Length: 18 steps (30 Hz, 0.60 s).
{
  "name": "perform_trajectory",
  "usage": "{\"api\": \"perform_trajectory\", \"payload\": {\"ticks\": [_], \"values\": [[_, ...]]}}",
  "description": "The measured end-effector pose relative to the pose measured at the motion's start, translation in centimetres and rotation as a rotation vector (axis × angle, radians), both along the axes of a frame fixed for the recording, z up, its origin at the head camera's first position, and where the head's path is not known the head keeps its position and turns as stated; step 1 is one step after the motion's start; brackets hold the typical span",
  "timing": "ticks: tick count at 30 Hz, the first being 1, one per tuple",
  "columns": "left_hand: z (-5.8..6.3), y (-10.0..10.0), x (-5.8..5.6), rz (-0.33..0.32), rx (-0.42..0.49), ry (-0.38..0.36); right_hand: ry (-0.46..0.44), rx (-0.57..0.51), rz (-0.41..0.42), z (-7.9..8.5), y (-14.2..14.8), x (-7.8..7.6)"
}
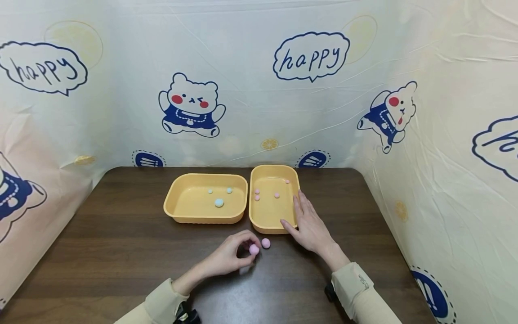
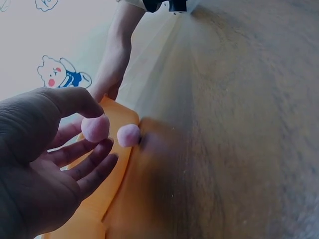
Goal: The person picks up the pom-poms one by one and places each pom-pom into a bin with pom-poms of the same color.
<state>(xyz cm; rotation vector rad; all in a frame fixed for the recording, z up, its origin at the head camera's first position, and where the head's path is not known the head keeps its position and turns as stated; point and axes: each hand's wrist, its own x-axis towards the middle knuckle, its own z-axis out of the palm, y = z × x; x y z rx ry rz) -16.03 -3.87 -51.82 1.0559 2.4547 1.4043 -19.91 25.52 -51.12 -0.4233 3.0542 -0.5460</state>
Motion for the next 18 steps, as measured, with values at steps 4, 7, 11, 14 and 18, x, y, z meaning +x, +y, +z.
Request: {"api": "perform_trajectory", "payload": {"ticks": [4,7,11,14,18], "values": [[0.14,0.08,0.02,0.011,-0.013,-0.006,-0.001,0.002,0.000,-0.02,0.04,0.00],[0.22,0.14,0.03,0.016,-0.009,0.002,0.001,0.003,0.000,-0.04,0.06,0.00],[0.36,0.23,-0.01,0.015,0.013,0.003,0.000,0.002,-0.002,-0.04,0.07,0.04],[0.39,0.28,-0.06,0.011,0.026,0.001,0.002,-0.003,0.000,0.02,0.05,0.06],[0.48,0.33,-0.11,0.009,0.034,0.004,-0.001,-0.006,0.001,0.12,0.02,0.06]]}}
